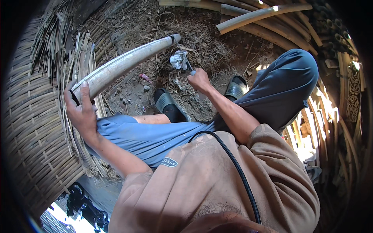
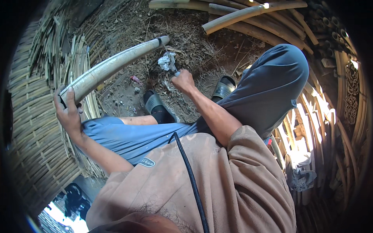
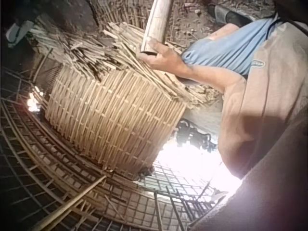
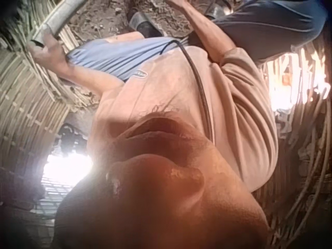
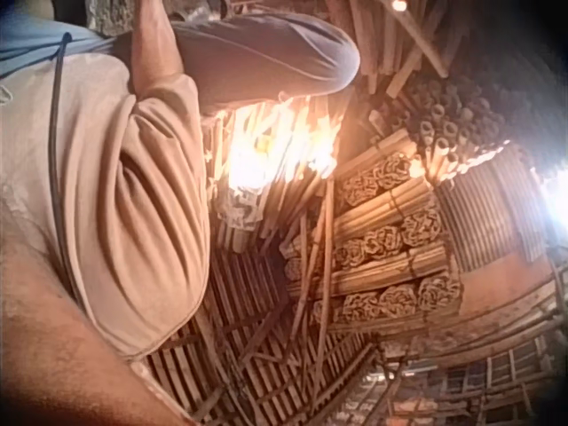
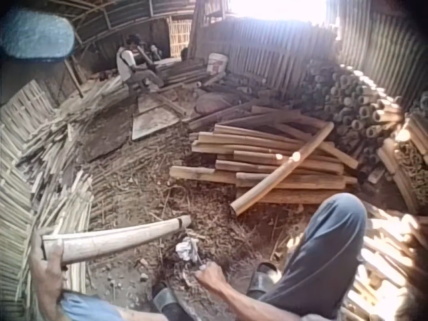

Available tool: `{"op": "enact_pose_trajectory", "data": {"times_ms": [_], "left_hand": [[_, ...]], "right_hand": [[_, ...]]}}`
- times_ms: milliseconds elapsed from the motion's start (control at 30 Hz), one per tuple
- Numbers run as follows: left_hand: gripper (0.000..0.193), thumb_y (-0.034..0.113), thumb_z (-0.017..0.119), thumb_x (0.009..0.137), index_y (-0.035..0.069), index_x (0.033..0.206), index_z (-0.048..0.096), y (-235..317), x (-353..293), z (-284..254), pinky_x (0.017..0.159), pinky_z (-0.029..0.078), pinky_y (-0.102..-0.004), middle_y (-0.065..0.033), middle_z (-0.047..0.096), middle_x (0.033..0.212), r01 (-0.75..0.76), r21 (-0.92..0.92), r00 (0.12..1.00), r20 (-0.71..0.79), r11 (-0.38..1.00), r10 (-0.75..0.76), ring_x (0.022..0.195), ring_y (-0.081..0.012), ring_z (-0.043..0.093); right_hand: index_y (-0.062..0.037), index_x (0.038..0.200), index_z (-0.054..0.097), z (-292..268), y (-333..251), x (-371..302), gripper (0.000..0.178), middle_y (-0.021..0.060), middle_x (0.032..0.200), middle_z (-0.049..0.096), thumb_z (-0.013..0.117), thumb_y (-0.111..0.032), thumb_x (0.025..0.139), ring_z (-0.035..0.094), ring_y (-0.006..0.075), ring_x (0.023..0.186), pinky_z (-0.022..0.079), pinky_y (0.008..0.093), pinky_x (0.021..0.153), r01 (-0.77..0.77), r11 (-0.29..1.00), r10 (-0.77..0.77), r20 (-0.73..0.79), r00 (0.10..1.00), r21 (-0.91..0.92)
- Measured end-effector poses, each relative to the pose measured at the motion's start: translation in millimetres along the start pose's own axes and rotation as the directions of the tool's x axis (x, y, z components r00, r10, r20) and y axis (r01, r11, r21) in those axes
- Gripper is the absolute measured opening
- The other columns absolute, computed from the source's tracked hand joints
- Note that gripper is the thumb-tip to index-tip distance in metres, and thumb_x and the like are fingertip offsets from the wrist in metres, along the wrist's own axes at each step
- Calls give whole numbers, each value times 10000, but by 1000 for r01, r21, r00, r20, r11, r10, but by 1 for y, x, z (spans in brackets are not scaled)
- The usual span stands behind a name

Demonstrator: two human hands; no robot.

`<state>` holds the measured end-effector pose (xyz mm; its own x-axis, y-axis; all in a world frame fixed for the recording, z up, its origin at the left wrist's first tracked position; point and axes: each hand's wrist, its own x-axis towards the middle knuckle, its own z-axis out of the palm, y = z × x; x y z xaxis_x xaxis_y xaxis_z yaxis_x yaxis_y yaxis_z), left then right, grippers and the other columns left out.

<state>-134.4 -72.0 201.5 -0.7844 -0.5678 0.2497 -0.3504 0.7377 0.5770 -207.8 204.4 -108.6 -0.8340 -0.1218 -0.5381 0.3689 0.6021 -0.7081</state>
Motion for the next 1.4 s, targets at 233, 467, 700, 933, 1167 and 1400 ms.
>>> {"op": "enact_pose_trajectory", "data": {"times_ms": [233,467,700,933,1167,1400], "left_hand": [[461,392,706,994,52,1290,613,13,-1,-8,485,447,-244,-81,683,1003,-24,25,999,-39,999,25,659,-111,589],[461,432,694,998,76,1283,627,8,-5,1,482,437,-255,-76,677,967,4,37,1000,-30,999,-3,614,-108,575],[363,277,715,970,49,1237,622,-9,1,1,529,439,-236,-59,663,943,-45,-58,999,18,997,46,643,-92,569],[415,187,739,913,35,1278,613,0,-5,2,552,445,-238,-61,665,955,-242,-73,967,60,967,247,645,-91,545],[419,197,750,921,31,1283,619,-3,-6,-7,501,418,-231,-63,667,943,-107,-114,993,40,988,112,635,-84,558],[376,175,740,934,37,1263,622,6,-4,-1,510,404,-237,-41,642,890,-5,-209,996,85,978,23,594,-83,512]], "right_hand": [[53,1166,705,5,-23,-8,429,253,863,736,687,-188,812,738,357,834,572,456,815,257,958,-262,27,965,129],[41,1106,715,8,-24,-13,416,297,967,729,670,-227,791,709,441,975,559,498,899,193,979,-196,42,980,65],[54,1082,710,-5,7,8,397,319,1010,715,664,-224,802,695,452,1004,553,499,915,55,995,-59,50,997,83],[64,1025,707,-5,-21,-9,377,319,933,710,679,-235,796,692,479,960,540,518,876,221,974,-223,33,974,53],[51,1012,712,0,-19,-5,344,310,909,712,669,-202,784,703,464,924,553,510,860,96,991,-98,15,995,95],[31,1050,721,-11,-21,-3,364,306,941,718,676,-220,790,706,457,936,551,515,881,213,977,-214,20,977,31]]}}
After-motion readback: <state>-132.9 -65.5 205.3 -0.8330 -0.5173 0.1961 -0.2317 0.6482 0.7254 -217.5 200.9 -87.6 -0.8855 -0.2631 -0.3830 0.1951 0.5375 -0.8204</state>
